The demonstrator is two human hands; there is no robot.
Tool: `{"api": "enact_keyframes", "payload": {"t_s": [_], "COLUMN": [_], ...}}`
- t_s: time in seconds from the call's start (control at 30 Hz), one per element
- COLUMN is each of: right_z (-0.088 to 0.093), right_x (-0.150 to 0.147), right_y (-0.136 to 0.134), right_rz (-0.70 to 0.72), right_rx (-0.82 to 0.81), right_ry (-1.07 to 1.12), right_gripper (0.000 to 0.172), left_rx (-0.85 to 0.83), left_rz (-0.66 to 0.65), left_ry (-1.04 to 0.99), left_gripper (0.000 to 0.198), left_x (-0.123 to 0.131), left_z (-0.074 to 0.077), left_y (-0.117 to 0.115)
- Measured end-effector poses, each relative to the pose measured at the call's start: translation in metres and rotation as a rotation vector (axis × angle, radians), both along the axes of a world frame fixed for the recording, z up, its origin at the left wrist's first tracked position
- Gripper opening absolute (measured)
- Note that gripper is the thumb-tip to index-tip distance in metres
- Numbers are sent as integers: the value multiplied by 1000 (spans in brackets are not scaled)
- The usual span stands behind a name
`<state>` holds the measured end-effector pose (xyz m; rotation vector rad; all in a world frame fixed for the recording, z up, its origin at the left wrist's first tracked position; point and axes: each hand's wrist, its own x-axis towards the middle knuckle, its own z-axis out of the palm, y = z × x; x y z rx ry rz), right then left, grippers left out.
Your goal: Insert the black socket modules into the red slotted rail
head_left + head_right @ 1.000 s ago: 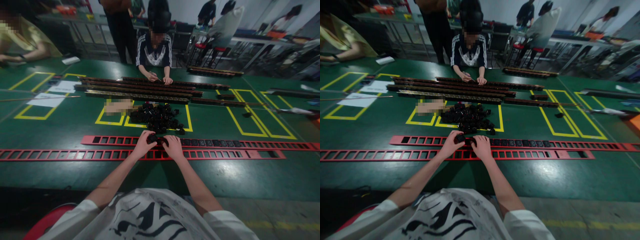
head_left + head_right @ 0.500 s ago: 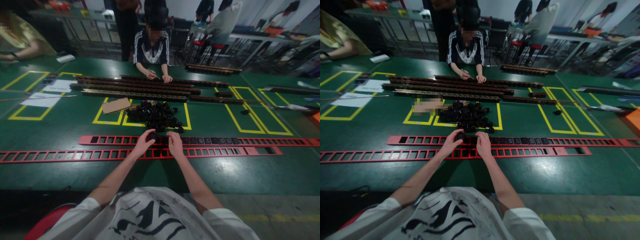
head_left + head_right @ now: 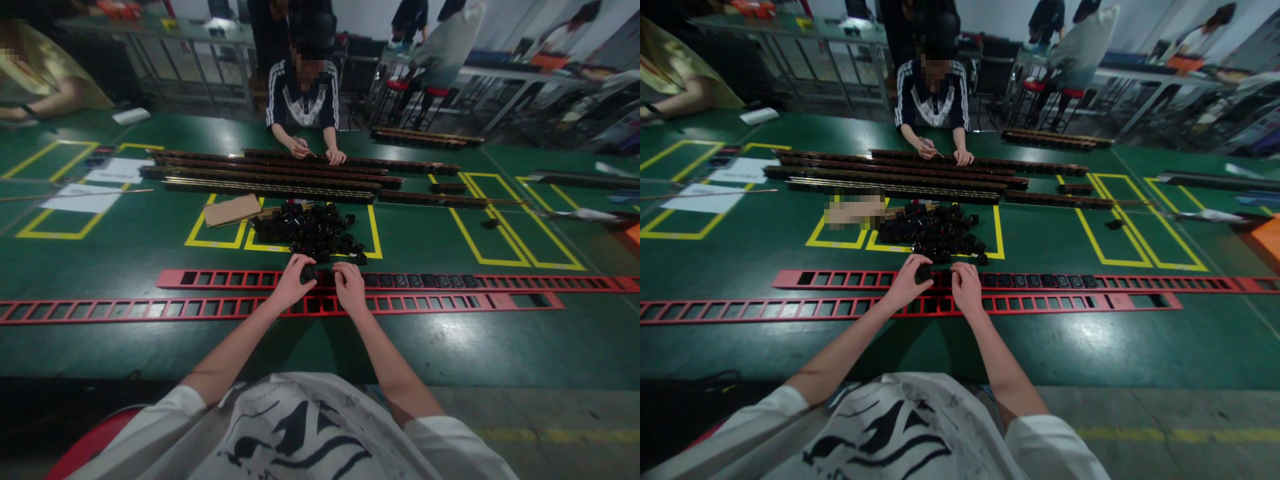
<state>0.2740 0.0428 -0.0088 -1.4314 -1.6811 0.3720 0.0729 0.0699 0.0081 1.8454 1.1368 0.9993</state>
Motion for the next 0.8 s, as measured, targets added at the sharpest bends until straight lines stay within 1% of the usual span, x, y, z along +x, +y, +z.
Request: {"api": "enact_keyframes", "payload": {"t_s": [0.1,0.17,0.3,0.43,0.8], "right_z": [0,0,1,0,2], "right_x": [0,0,0,0,-1], "right_y": [0,0,-1,-1,-1], "right_rz": [5,9,-3,-1,14], "right_rx": [4,4,-35,-46,-58], "right_ry": [5,6,-8,-19,-44], "right_gripper": [26,26,27,27,27], "left_rx": [37,42,38,48,78], "left_rz": [-89,-118,-111,-115,-94], "left_ry": [75,134,253,314,335], "left_gripper": [47,49,49,48,48], "left_x": [1,3,6,8,7], "left_z": [-3,-6,-11,-13,-14], "left_y": [1,1,1,0,-4]}}
